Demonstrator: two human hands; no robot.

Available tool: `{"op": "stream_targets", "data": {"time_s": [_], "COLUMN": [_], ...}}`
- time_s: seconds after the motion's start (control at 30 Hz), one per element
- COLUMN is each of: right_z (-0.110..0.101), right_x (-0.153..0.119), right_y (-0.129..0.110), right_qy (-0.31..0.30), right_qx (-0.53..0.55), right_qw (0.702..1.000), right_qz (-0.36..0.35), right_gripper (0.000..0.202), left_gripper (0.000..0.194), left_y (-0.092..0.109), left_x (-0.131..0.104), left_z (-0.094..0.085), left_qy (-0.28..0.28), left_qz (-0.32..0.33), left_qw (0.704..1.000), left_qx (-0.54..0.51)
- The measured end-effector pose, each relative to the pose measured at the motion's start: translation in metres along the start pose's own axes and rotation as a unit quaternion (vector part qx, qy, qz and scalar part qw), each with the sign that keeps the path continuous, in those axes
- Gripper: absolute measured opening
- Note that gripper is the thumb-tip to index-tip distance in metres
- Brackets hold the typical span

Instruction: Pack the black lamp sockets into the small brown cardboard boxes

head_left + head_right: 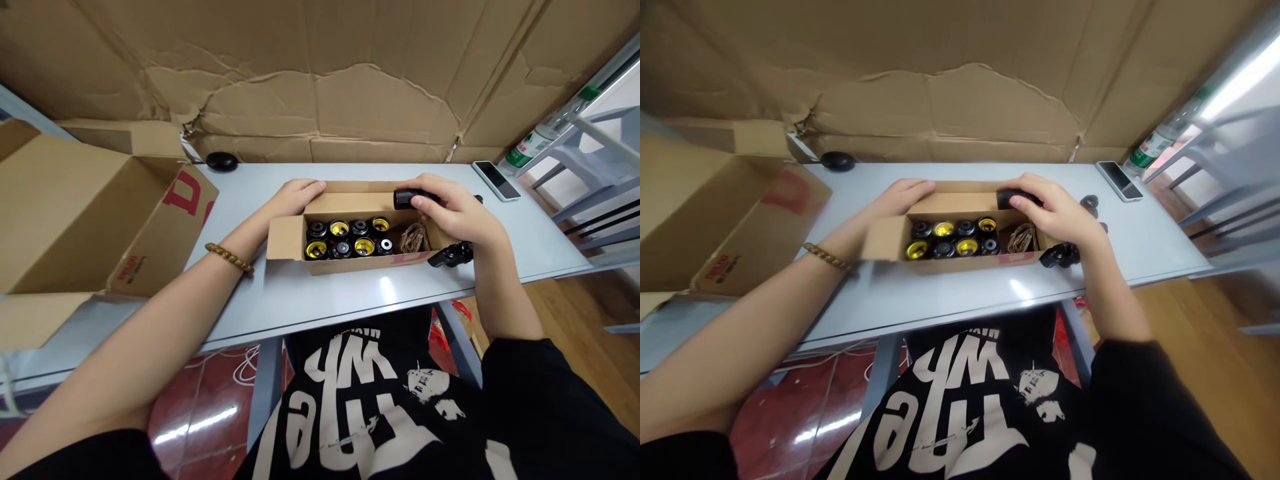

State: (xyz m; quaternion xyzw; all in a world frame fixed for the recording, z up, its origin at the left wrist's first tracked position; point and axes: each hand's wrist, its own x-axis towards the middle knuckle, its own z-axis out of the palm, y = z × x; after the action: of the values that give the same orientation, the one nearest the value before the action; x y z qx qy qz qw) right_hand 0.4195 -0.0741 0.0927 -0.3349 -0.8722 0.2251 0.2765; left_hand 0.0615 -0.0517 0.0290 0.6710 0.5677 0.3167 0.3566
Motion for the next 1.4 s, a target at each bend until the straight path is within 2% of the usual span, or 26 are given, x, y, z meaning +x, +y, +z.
{"op": "stream_targets", "data": {"time_s": [0.3,0.47,0.6,0.73,1.0,1.17,1.4], "right_z": [0.004,0.005,0.006,0.008,0.01,0.014,0.013], "right_x": [-0.006,-0.008,-0.009,-0.009,-0.006,-0.006,-0.006], "right_y": [-0.001,0.0,0.001,0.004,0.008,0.01,0.003], "right_qy": [0.016,0.021,0.01,-0.01,0.003,-0.02,0.027], "right_qx": [0.027,-0.024,-0.044,-0.031,-0.021,-0.029,-0.01], "right_qw": [0.999,0.999,0.997,0.998,0.998,0.998,0.998], "right_qz": [-0.019,-0.041,-0.063,-0.047,-0.063,-0.06,-0.06], "right_gripper": [0.049,0.043,0.042,0.045,0.045,0.042,0.044], "left_gripper": [0.044,0.045,0.044,0.042,0.044,0.042,0.041], "left_y": [0.004,0.002,0.006,0.01,0.006,0.007,0.008], "left_x": [-0.003,0.0,-0.002,-0.005,-0.002,-0.004,-0.006], "left_z": [0.001,-0.002,-0.001,0.0,-0.002,0.0,0.0], "left_qy": [0.0,0.007,0.007,0.009,0.0,0.005,0.01], "left_qz": [-0.009,-0.013,-0.02,-0.015,-0.013,-0.015,-0.012], "left_qw": [1.0,1.0,1.0,1.0,1.0,1.0,1.0], "left_qx": [-0.009,0.001,-0.001,-0.002,0.008,-0.006,-0.004]}}
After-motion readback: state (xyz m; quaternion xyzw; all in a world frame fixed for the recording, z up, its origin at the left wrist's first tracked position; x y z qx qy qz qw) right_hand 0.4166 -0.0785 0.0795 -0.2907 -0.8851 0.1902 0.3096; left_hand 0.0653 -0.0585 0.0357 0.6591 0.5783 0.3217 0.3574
